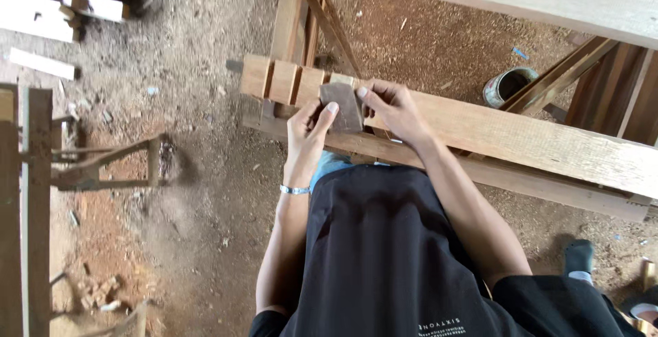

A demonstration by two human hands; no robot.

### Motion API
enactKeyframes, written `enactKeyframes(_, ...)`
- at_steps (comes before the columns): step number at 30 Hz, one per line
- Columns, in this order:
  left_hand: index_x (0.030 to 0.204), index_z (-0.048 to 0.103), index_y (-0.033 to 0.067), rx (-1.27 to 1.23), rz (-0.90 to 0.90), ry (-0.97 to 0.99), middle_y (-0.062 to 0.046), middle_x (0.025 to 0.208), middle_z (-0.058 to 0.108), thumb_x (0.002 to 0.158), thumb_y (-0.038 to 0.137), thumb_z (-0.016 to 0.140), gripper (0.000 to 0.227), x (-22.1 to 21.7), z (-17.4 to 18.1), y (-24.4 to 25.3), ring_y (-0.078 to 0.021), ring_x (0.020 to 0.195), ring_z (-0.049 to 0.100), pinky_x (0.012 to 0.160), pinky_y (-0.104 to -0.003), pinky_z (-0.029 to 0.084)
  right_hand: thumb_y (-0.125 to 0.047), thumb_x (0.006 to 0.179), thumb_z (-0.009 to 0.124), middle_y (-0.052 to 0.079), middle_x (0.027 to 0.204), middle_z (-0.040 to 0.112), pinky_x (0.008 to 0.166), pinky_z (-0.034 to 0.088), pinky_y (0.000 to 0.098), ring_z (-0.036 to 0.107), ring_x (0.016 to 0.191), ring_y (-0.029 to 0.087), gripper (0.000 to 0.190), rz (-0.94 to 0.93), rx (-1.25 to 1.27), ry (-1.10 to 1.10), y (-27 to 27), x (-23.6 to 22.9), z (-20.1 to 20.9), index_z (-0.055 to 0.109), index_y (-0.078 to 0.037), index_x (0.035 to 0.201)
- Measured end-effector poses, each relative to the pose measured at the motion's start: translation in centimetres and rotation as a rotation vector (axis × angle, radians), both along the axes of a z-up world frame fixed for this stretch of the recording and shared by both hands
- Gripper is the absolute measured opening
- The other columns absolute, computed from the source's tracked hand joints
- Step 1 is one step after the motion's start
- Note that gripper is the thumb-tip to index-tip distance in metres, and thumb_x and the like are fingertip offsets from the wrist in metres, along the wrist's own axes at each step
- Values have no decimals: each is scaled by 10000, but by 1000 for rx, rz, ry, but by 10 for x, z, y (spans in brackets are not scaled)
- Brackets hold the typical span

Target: The person sands a piece of wood by hand using a small piece of sandpaper, moving it back and forth along the grain and into cutouts.

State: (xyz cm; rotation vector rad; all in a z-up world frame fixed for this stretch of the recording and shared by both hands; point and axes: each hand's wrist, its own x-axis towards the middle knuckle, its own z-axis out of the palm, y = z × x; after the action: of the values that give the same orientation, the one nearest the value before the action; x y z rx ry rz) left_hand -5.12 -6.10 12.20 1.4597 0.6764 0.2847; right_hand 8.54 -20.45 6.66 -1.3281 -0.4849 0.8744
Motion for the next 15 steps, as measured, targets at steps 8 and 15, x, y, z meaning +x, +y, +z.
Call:
enactKeyframes(8, 925, 677, 27, 132, -43, 63, 84, 745, 504, 1010, 217, 693, 209, -34, -27, 30, -4, 630, 383, 527, -206, 282, -197, 1042, 673, -37, 919, 624, 708, 497, 225, 557, 821, 21, 174, -43, -71, -5, 17, -54, -5, 675, -31, 1096)
enactKeyframes(15, 977, 689, 24, -37, -146, 43, 80, 823, 579, 994, 238, 678, 215, -84, -47, 54, -16, 729, 449, 600, -210, 371, -195, 1000, 688, 79, 926, 729, 707, 533, 254, 628, 807, 77, 220, -15, -369, -39, 38, -110, -14, 702, -22, 1134)
